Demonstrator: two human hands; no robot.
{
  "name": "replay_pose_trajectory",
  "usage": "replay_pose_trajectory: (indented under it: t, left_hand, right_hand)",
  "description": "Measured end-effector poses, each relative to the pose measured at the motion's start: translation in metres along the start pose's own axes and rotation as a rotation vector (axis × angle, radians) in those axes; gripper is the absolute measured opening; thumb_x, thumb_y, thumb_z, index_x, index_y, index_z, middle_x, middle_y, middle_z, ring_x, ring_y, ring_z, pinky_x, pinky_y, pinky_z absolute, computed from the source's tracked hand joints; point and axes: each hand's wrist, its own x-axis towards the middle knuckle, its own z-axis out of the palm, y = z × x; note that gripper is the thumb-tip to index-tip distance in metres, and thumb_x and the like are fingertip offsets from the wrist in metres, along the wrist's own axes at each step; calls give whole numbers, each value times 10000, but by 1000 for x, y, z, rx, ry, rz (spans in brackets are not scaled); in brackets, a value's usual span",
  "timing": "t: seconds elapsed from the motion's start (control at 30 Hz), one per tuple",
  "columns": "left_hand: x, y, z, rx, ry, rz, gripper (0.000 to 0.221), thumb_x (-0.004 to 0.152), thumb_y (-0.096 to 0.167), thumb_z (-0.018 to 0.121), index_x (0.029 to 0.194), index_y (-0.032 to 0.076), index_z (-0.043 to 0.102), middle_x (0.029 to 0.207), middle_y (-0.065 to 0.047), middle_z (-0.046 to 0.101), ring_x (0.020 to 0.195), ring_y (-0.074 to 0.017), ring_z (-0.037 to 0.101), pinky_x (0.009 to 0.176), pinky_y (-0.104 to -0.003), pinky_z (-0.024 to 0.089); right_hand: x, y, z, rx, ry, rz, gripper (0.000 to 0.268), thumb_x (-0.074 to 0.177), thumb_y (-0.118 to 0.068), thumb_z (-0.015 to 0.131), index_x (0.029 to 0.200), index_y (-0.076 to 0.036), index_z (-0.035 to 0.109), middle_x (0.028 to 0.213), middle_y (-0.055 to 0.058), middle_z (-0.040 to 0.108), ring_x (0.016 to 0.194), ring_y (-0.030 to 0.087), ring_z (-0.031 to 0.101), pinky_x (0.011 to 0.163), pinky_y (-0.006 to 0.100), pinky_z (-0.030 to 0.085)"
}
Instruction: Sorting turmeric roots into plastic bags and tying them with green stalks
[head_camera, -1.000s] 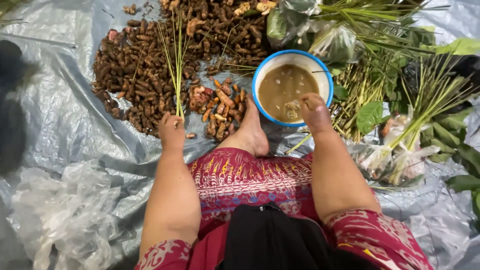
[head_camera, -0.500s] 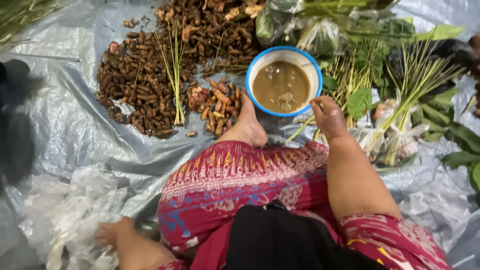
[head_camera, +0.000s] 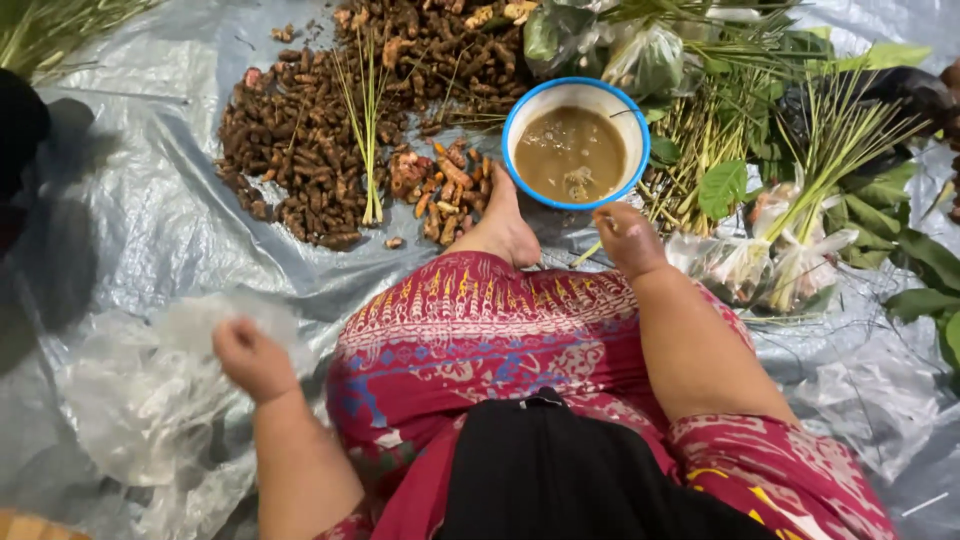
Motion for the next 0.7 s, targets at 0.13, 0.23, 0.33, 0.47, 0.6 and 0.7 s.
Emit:
replay_pose_trajectory:
  t: [0.13, 0.23, 0.33, 0.47, 0.6, 0.7]
  left_hand:
    - [1, 148, 3, -425, -86, 135, 70, 1072, 86, 594, 1039, 25, 586, 895, -170, 598, 837, -367, 634, 808, -391, 520]
    - [-31, 246, 0, -663, -216, 221, 85, 1012, 40, 605, 1068, -9, 565, 900, -219, 573, 854, -428, 610, 820, -449, 507]
    - [-63, 293, 9, -904, -435, 93, 108, 1010, 59, 584, 1098, -3, 569, 897, -182, 582, 862, -326, 580, 819, -434, 514]
    - [-86, 346, -11, -1133, -708, -165, 185, 1010, 16, 548, 1193, -13, 555, 983, -122, 636, 937, -167, 571, 890, -376, 531]
    - [-125, 332, 17, -1185, -814, -227, 210, 944, -40, 562, 1137, 31, 603, 978, -74, 673, 939, -144, 609, 880, -340, 535]
    - [-131, 316, 26, -1233, -824, -236, 222, 923, -45, 570, 1123, 42, 611, 985, -57, 661, 967, -140, 590, 922, -349, 513]
  right_hand:
    - [-11, -33, 16, 42, -40, -123, 162, 970, -203, 703, 1113, -141, 746, 1036, 119, 750, 1035, 315, 715, 939, 434, 566]
    - [-24, -65, 21, 226, -93, -182, 296, 961, -175, 712, 1250, -125, 672, 1091, 130, 742, 1059, 315, 712, 954, 437, 563]
    - [-41, -93, 15, 478, -127, -254, 540, 967, -155, 680, 1463, -77, 483, 1266, 175, 628, 1177, 352, 633, 985, 473, 545]
    - [-68, -125, 19, 718, -176, -379, 784, 977, -292, 666, 1589, 26, 293, 1433, 265, 459, 1301, 397, 530, 997, 492, 536]
    - [-75, -121, 31, 757, -113, -171, 533, 946, -89, 731, 1414, 38, 509, 1224, 238, 644, 1131, 384, 674, 921, 454, 587]
    - [-69, -103, 31, 834, -41, -71, 205, 987, 26, 614, 1190, 5, 640, 922, 157, 694, 747, 254, 743, 709, 355, 628]
